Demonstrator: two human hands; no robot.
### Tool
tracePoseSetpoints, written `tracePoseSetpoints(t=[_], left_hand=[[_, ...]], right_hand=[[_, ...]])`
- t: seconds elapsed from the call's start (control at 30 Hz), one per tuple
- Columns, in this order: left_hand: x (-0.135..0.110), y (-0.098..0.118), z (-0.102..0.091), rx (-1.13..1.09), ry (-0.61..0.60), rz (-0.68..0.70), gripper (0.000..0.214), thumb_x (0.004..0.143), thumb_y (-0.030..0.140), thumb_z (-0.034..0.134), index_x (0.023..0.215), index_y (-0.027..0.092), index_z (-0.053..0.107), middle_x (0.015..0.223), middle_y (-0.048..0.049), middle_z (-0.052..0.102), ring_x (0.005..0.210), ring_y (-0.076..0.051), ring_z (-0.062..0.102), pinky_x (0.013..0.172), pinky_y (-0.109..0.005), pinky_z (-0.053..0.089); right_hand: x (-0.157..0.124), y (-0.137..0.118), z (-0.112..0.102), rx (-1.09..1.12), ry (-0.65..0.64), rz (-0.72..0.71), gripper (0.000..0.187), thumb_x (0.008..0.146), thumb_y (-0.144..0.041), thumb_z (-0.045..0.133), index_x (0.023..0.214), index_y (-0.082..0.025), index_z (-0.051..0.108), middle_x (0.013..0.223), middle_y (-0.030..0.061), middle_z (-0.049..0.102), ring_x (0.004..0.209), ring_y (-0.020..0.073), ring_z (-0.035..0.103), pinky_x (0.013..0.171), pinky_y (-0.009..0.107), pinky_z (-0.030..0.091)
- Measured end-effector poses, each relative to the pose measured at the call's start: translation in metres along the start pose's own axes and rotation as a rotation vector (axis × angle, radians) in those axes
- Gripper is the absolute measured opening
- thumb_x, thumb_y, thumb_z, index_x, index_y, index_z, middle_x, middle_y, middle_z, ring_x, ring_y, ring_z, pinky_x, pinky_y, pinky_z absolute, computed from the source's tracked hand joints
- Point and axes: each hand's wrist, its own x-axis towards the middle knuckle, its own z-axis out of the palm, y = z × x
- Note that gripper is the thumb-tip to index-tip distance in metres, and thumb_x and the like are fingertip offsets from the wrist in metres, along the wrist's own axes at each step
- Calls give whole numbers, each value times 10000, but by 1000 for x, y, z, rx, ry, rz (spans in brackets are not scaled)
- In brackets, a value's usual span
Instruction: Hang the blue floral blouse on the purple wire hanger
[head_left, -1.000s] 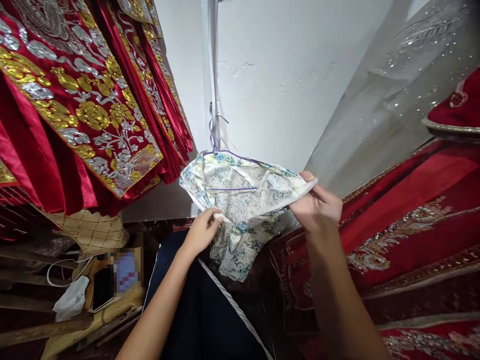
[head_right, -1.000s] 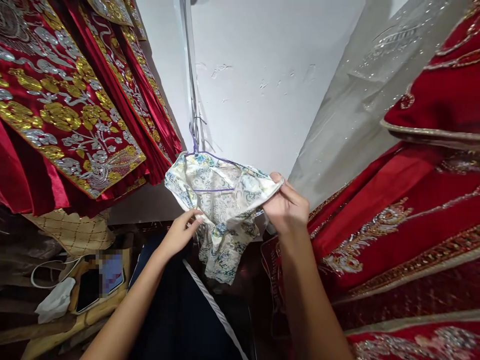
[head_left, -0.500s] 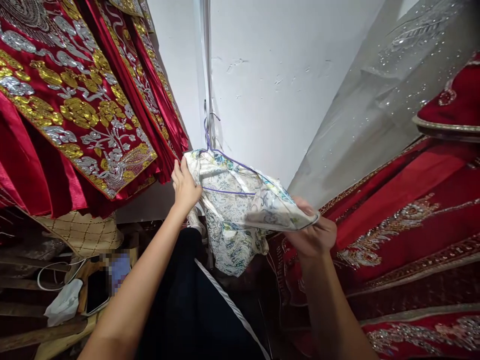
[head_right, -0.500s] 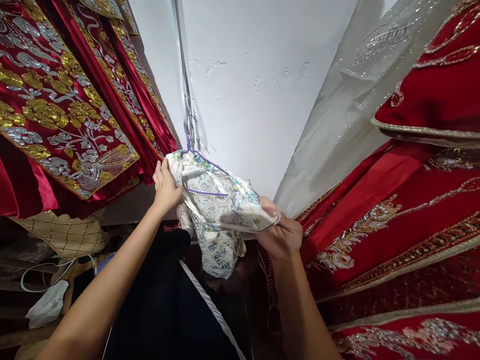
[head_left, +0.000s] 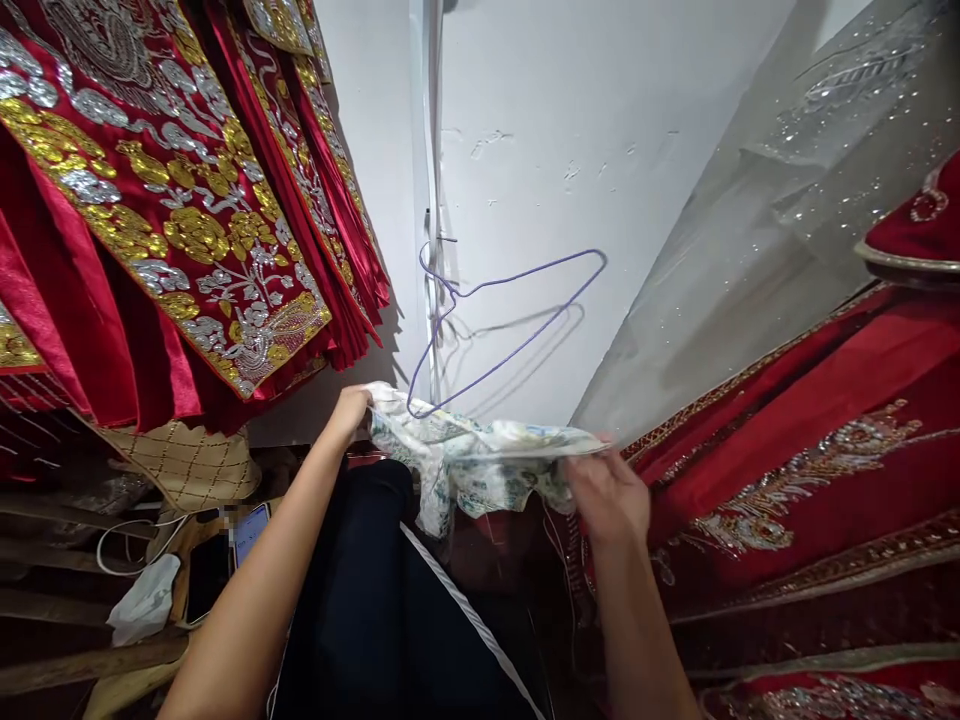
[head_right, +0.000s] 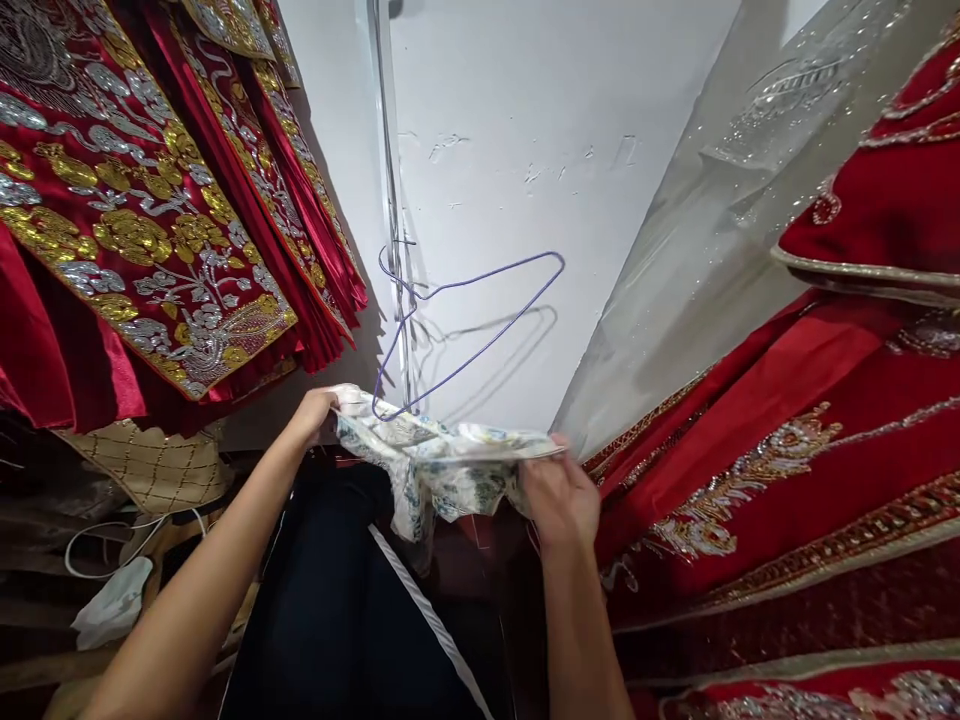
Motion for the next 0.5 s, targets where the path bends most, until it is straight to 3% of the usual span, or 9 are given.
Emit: tracePoseSetpoints(t=[0.13, 0.27, 0.37, 0.43, 0.5], left_hand=[[-35, -7, -1, -178, -46, -101, 178, 521, 94, 516, 686, 164, 521, 551, -9, 532, 504, -173, 539, 535, -302, 492], [-71, -4, 2, -342, -76, -106, 217, 545, 120, 537, 758, 157, 560, 649, -13, 592, 565, -155, 559, 574, -268, 483], [-99, 0, 6, -364, -145, 32, 152, 608, 150, 574, 759, 160, 586, 697, 1, 608, 639, -142, 553, 627, -240, 450], [-120, 0, 8, -206, -215, 168, 42, 669, 155, 567, 707, 159, 582, 697, 3, 597, 683, -144, 543, 672, -243, 438], [-142, -2, 10, -10, -292, 270, 78, 750, 153, 532, 692, 160, 583, 711, -7, 595, 722, -158, 542, 710, -260, 439]], right_hand=[[-18, 46, 13, -292, -74, 239, 213, 777, -322, 764, 945, -227, 674, 825, 8, 670, 798, 166, 642, 786, 318, 563], [-29, 71, 48, -609, -216, 244, 333, 771, -444, 777, 1026, -237, 720, 861, 25, 690, 793, 170, 616, 765, 309, 512], [-35, 84, 73, -765, -394, 362, 411, 815, -590, 678, 921, -202, 766, 928, 88, 715, 844, 221, 632, 819, 369, 508], [-42, 93, 87, -756, -485, 483, 478, 823, -657, 622, 869, -205, 770, 919, 105, 725, 880, 260, 647, 856, 412, 506], [-49, 101, 98, -682, -516, 561, 483, 824, -683, 596, 850, -229, 759, 855, 84, 723, 892, 277, 653, 840, 416, 508]])
